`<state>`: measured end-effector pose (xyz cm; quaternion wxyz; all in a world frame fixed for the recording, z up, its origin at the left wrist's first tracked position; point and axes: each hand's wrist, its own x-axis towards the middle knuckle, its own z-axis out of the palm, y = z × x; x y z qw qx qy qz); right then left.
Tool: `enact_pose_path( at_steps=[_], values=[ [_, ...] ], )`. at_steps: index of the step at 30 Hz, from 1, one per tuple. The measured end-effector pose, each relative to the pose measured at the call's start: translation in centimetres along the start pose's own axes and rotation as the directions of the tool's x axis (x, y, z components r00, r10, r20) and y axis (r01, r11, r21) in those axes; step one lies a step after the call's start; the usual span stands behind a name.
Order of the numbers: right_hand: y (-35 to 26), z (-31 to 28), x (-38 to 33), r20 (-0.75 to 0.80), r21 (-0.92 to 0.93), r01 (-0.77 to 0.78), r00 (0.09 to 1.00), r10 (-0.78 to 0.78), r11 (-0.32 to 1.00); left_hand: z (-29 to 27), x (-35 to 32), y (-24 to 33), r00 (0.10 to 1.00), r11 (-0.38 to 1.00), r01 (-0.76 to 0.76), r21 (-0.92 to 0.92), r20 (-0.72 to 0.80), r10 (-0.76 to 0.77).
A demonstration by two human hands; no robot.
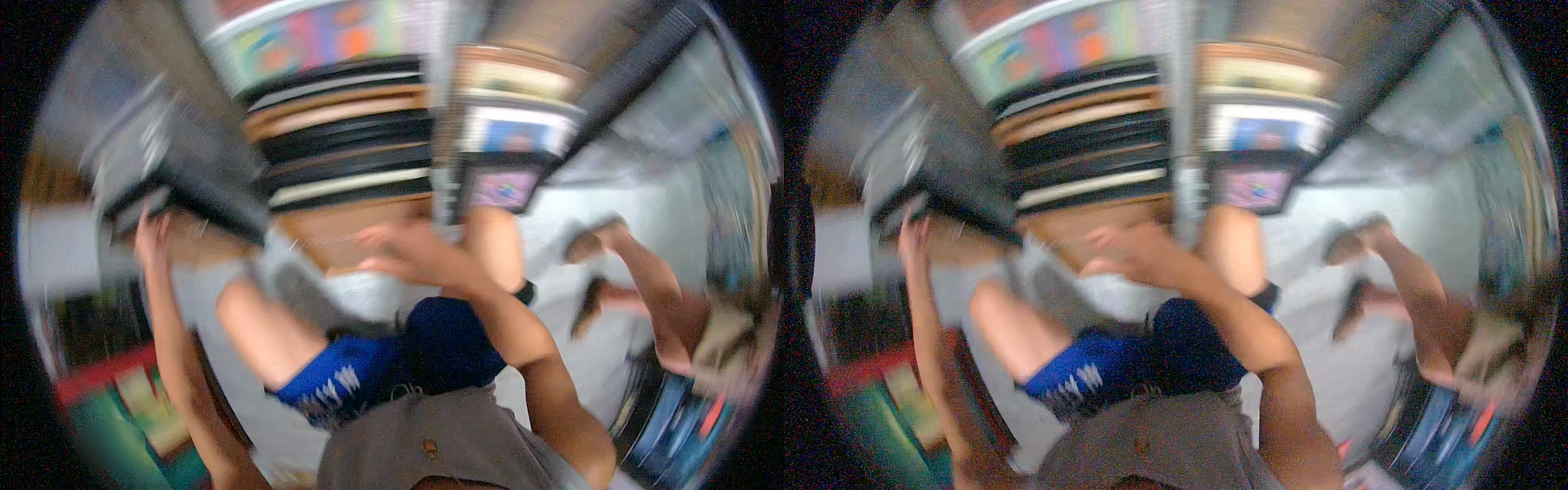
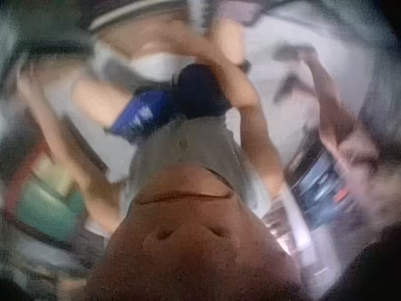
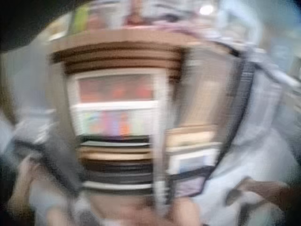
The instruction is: The person sits on the floor and handles several picture frames, opening and closing them. Then the person moves to a table, picks up a framed certificate, removes the backing, wipes the frame with a cloth, and places the certificate back into the frame.
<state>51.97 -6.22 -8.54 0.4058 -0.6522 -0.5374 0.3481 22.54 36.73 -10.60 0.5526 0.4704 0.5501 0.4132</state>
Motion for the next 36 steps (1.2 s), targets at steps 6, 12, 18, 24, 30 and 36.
enact_pose_path(
  at_steps=[6,12,18,24,30,36],
  values=[
    [0.1,1.1,-1.8,-0.032,-0.116,-0.04,0.999,0.036,0.992,-2.9,-4.6,-1.0,0.976,0.973,0.217,-0.078,0.047,-0.214],
    [-6.8,0.5,-5.7,-0.378,-0.075,-0.295,0.892,0.246,0.953,-3.1,-20.4,-2.5,0.561,0.877,0.239,0.417,0.677,-0.476],
    [-21.7,-0.3,-20.4,-0.404,-0.171,-0.575,0.781,0.476,0.8,1.4,-36.0,12.9,0.349,0.706,-0.263,0.658,0.747,-0.566],
    [-37.2,-2.2,-38.0,-0.411,0.414,-0.812,0.236,0.88,0.411,4.9,-41.7,23.8,0.313,0.519,-0.28,0.808,0.587,-0.746],
    [-44.1,8.2,-49.7,-0.267,0.946,-0.288,-0.435,0.86,0.148,10.4,-36.7,22.9,0.13,0.31,-0.776,0.549,0.62,-0.774],
    [-42.6,25.0,-56.4,-0.033,0.999,-0.034,-0.478,0.878,0.019,18.2,-53.9,25.9,0.207,0.29,-0.838,0.462,0.761,-0.615]
  ],
)
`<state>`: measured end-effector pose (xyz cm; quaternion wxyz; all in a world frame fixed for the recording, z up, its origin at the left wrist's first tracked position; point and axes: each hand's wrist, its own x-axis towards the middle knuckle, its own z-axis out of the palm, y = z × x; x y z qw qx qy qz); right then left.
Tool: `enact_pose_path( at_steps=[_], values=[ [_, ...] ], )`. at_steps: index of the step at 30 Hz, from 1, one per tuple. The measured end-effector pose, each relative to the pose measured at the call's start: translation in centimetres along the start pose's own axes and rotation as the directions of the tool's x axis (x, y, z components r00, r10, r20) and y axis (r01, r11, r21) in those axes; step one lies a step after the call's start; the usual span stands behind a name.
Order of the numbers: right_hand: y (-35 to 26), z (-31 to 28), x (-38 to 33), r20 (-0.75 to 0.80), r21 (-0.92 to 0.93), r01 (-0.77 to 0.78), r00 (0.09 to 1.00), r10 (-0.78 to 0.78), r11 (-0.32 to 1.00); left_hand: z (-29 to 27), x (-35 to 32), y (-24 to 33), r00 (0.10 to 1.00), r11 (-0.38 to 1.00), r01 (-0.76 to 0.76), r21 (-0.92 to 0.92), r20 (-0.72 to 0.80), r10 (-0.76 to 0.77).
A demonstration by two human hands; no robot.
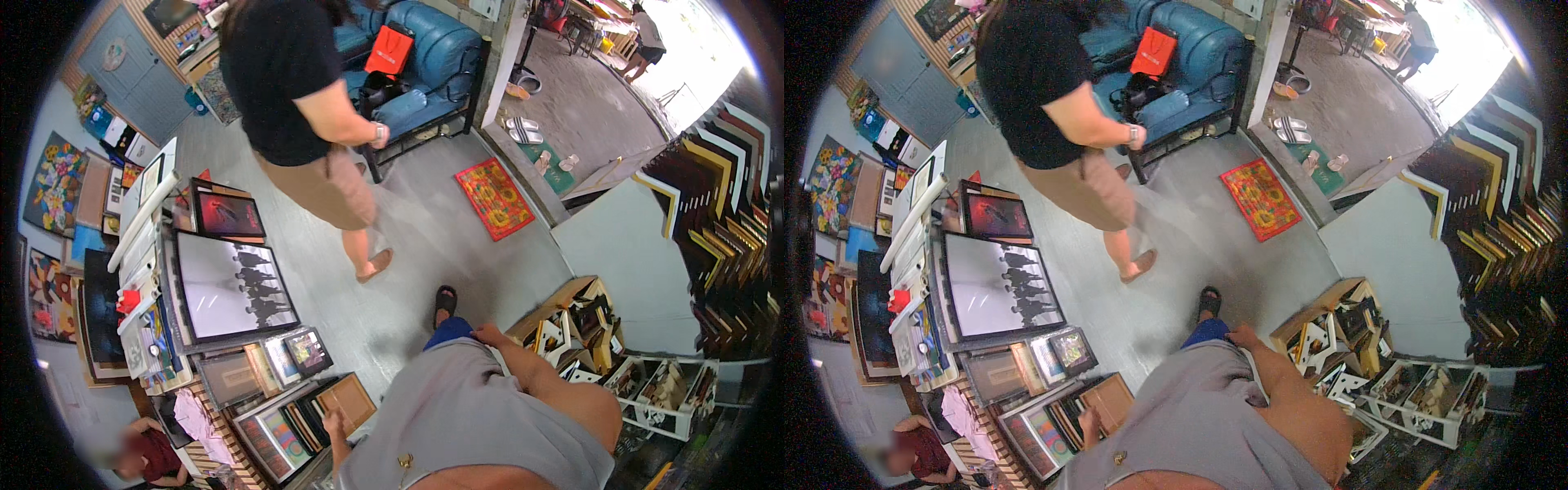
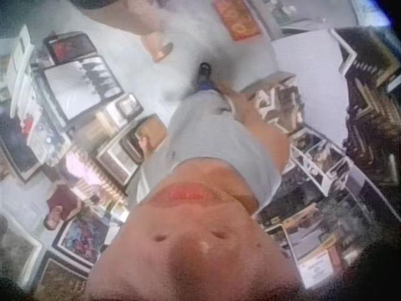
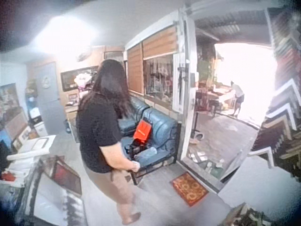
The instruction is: The person sits on the floor and handles several picture frames, opening and closing them. Then the person moves to a table, picks up a framed certificate, removes the backing, wipes the frame with a cloth, and places the certificate back into the frame.
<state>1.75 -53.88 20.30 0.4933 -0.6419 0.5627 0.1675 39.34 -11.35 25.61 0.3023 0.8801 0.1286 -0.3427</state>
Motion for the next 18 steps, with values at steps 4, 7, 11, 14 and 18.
enact_pose_path(
  at_steps=[4,7,11,14,18],
  values=[
    [3.1,-6.6,0.3,-0.027,0.398,-0.244,0.96,0.278,0.884,12.6,3.9,12.5,0.924,0.945,-0.324,-0.041,0.202,0.325],
    [7.4,-11.5,3.5,-0.222,0.572,-0.081,0.943,0.25,0.816,25.2,-0.7,28.9,0.514,0.456,-0.856,0.243,0.491,0.704],
    [6.2,-20.8,6.6,-0.45,0.743,0.144,0.831,0.328,0.654,39.5,-11.1,44.9,0.009,-0.222,-0.973,0.063,0.972,0.234],
    [5.4,-25.8,8.4,-0.48,0.757,0.175,0.802,0.354,0.63,47.5,-15.0,51.5,0.007,-0.382,-0.917,-0.116,0.951,-0.308],
    [3.5,-31.0,11.7,-0.426,0.861,0.221,0.804,0.414,0.458,57.3,-12.1,54.4,-0.185,-0.242,-0.938,-0.249,0.948,-0.259]
  ],
)
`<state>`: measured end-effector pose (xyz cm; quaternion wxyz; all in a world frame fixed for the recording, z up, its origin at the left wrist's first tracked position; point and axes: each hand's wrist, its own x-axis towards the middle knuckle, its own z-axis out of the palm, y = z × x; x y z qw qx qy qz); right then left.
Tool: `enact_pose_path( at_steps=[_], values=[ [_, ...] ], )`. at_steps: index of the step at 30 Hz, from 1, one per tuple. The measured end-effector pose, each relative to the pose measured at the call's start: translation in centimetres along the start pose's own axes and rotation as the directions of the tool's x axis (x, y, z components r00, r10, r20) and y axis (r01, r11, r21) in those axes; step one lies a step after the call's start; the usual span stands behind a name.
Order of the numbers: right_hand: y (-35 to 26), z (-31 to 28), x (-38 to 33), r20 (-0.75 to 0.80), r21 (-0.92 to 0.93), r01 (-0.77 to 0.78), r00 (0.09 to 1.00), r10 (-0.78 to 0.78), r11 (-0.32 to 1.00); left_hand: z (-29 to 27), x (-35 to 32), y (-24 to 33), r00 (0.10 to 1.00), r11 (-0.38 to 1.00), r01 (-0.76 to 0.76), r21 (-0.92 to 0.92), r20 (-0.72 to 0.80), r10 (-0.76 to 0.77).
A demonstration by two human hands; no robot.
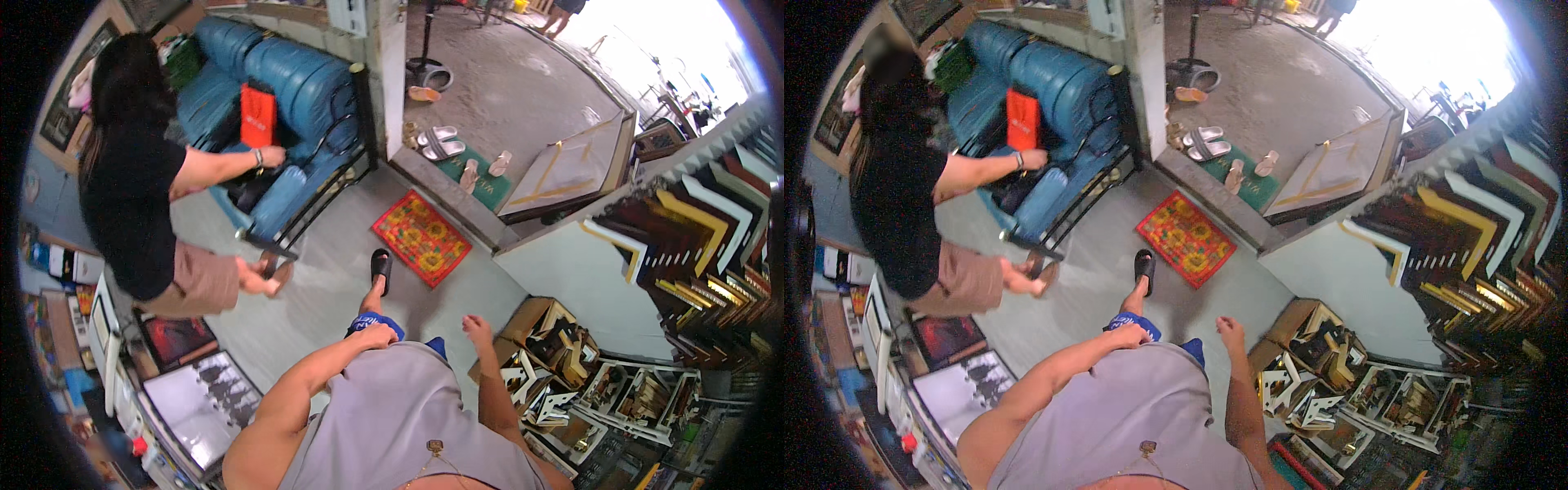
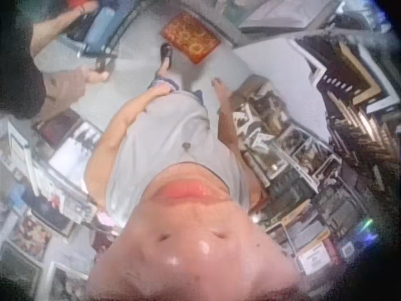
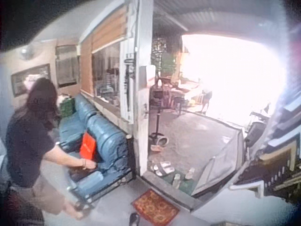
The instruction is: The person sits on the floor and handles several picture frames, opening and closing them. Then the person moves to a table, picks up a framed certificate, removes the backing, wipes the frame with a cloth, and places the certificate back into the frame.
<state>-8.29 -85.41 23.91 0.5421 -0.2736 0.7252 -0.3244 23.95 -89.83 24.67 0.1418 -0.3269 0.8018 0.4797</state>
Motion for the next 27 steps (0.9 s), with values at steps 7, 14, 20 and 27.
enact_pose_path(
  at_steps=[7,14,20,27],
  values=[
    [-4.6,0.6,8.1,0.041,0.048,-0.395,0.918,0.394,0.917,-20.6,10.2,-5.4,0.958,0.876,0.186,-0.446,0.28,-0.06],
    [-15.0,-0.8,16.9,-0.204,0.289,-0.342,0.89,0.407,0.894,-33.3,22.1,-6.2,0.958,0.978,0.161,-0.13,0.26,-0.123],
    [-19.9,-5.9,30.9,-0.35,0.308,-0.289,0.852,0.391,0.906,-46.5,36.1,-4.8,0.994,0.999,0.021,0.047,0.102,-0.026],
    [-39.6,-14.5,45.6,-0.084,0.037,0.058,0.995,-0.055,0.998,-64.7,50.7,9.3,1.0,0.915,-0.003,0.404,-0.023,0.013]
  ],
)
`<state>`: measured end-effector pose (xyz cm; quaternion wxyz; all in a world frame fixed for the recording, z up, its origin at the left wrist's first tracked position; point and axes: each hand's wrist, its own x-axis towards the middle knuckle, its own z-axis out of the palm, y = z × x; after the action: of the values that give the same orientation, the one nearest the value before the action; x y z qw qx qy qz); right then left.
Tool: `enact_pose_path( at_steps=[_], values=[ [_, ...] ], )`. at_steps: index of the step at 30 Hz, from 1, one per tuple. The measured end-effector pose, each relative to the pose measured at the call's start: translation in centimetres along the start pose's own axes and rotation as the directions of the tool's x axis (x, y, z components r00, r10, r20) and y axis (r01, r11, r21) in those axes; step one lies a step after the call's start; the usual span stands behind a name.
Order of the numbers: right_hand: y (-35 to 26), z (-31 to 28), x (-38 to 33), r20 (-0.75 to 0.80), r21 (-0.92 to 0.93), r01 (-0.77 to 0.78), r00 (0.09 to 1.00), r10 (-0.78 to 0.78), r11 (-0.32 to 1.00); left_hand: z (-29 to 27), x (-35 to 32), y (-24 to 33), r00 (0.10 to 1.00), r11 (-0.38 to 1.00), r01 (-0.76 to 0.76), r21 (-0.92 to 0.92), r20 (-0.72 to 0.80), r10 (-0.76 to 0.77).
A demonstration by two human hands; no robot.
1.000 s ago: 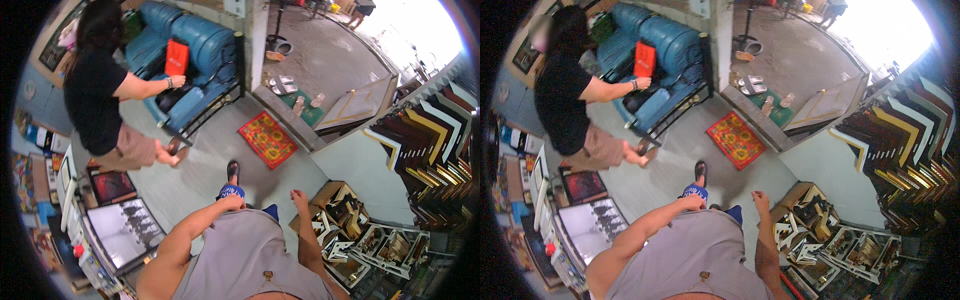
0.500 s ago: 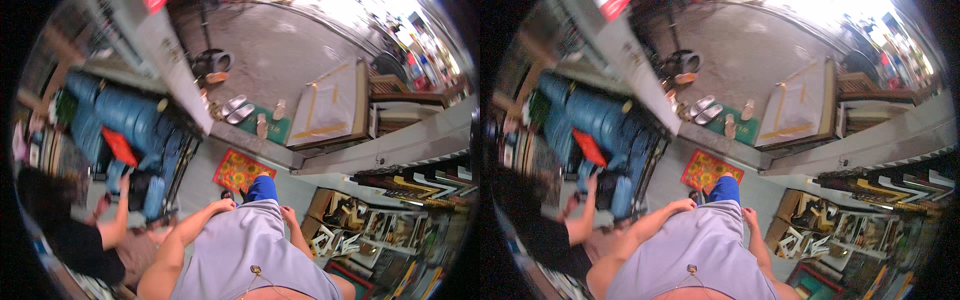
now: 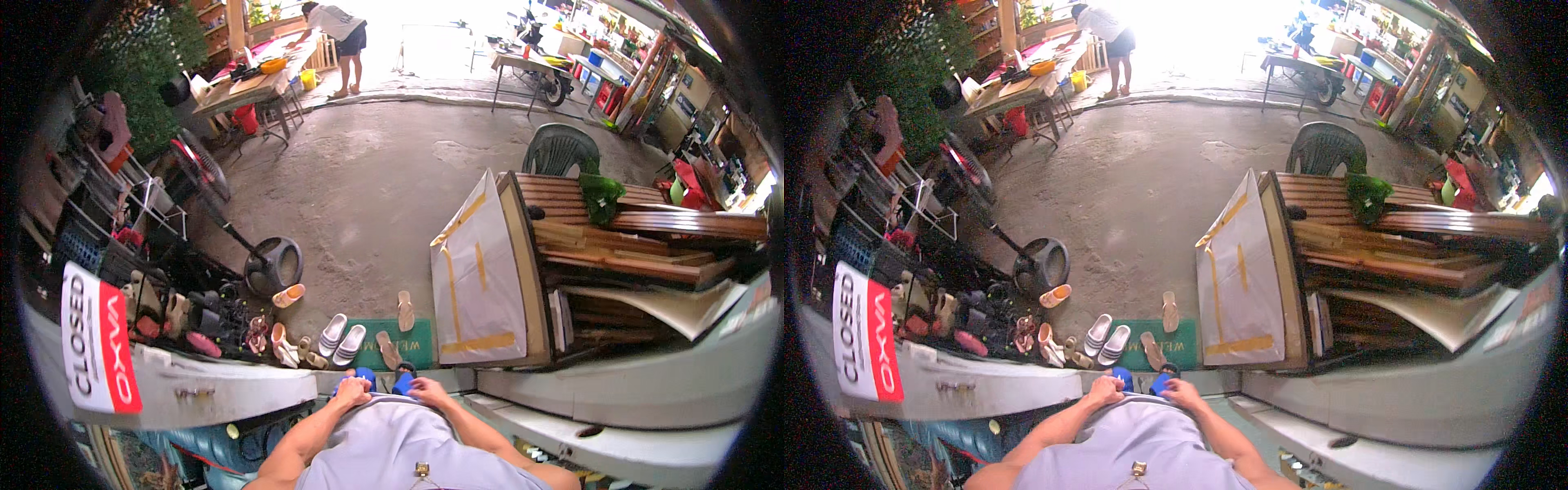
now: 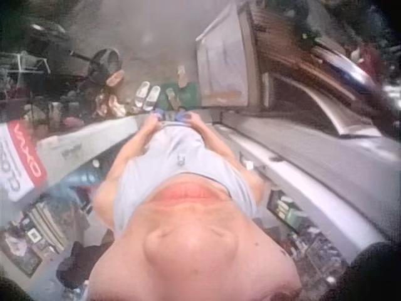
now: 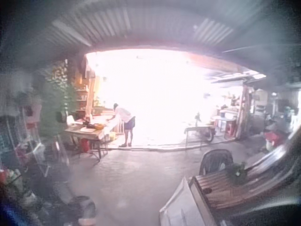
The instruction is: The person sits on the floor and handles several picture frames, opening and closing them. Then the person moves to a table, picks up a framed certificate, removes the backing, wipes the frame with a cloth, and places the certificate back into the frame.
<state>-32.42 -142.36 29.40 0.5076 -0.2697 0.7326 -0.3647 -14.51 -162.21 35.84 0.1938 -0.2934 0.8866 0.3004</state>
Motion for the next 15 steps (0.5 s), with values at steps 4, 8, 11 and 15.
enact_pose_path(
  at_steps=[4,8,11,15],
  values=[
    [-6.0,-0.7,7.9,0.598,0.109,0.051,0.794,-0.107,0.993,-6.0,8.5,0.3,0.975,0.98,-0.195,-0.045,-0.121,0.188],
    [-10.1,-3.7,15.7,0.644,0.149,-0.022,0.761,-0.08,0.989,-10.9,17.7,-2.0,0.928,0.952,-0.303,-0.036,-0.24,0.286],
    [-13.2,-5.8,23.6,0.627,0.179,-0.034,0.774,-0.087,0.983,-16.2,25.7,-3.0,0.917,0.945,-0.302,-0.122,-0.308,0.253],
    [-18.5,-9.6,37.1,0.585,0.21,-0.002,0.802,-0.124,0.978,-22.4,40.5,-8.1,0.865,0.938,-0.305,-0.167,-0.46,0.2]
  ],
)
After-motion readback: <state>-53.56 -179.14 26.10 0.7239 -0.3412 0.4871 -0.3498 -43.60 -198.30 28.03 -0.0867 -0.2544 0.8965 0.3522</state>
